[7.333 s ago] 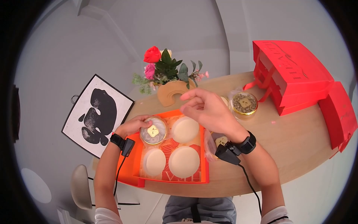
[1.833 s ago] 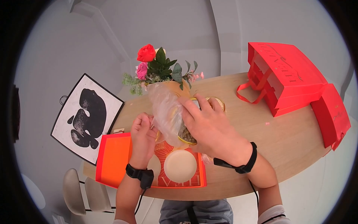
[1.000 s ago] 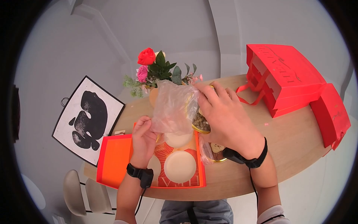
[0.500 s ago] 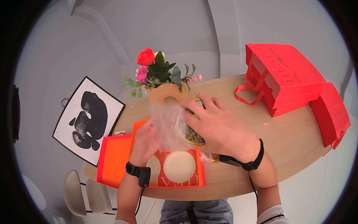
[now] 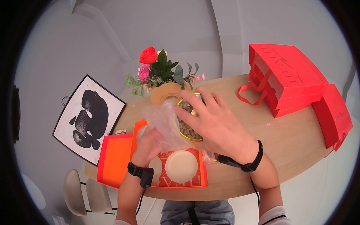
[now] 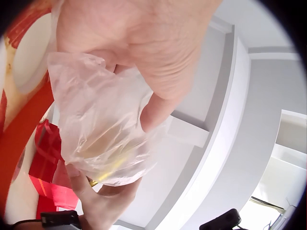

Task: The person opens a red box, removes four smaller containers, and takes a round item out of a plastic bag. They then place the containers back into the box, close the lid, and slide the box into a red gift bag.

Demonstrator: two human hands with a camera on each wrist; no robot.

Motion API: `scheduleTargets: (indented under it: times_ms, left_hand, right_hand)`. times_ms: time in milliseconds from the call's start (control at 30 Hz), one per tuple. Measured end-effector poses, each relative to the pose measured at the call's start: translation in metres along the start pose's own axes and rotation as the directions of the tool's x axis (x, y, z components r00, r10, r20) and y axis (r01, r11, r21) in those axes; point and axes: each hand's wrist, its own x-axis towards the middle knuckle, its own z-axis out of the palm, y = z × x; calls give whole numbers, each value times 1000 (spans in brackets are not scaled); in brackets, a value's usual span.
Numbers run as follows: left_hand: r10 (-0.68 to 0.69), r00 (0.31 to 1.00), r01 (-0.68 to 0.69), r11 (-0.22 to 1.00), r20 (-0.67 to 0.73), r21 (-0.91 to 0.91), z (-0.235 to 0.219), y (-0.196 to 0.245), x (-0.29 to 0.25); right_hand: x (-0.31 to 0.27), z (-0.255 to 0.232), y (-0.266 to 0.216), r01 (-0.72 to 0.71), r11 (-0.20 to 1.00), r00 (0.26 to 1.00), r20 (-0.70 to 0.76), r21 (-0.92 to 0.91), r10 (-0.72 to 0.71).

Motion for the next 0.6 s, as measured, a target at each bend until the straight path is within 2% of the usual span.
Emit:
scheduleTargets:
  times_ms: [33, 100, 133, 233, 300, 333, 400, 500, 600]
  left_hand:
    - [0, 1000, 0, 1000, 0, 0, 2, 2, 0]
    - [-15, 999, 20, 988, 30, -155, 9, 8, -1]
    - [-15, 999, 19, 988, 30, -155, 12, 10, -2]
    - [-3, 999, 10, 991, 50, -135, 15, 11, -3]
    - [45, 998, -44, 999, 32, -23, 13, 5, -2]
    - [45, 998, -44, 999, 32, -23, 11, 3, -1]
    - [88, 995, -89, 996, 40, 26, 9, 0, -1]
    - [81, 995, -84, 996, 60, 41, 7, -1, -1]
    - [65, 997, -68, 993, 39, 96, 7, -2, -2]
  right_hand:
    - [0, 0, 0, 0, 1000, 1000, 0, 0, 0]
    - [1, 1, 1, -44, 998, 997, -67, -43, 41]
    - [2, 2, 2, -44, 998, 997, -67, -43, 41]
    - [3, 3, 3, -68, 996, 990, -125, -63, 60]
    - [4, 3, 4, -33, 998, 997, -76, -52, 29]
    - [3, 3, 4, -33, 998, 997, -76, -52, 29]
    - [2, 3, 4, 12, 997, 1000, 14, -71, -11]
    - [1, 10, 2, 13, 1000, 1000, -11, -6, -13]
    - [0, 10, 0, 2, 999, 1000, -9, -36, -2]
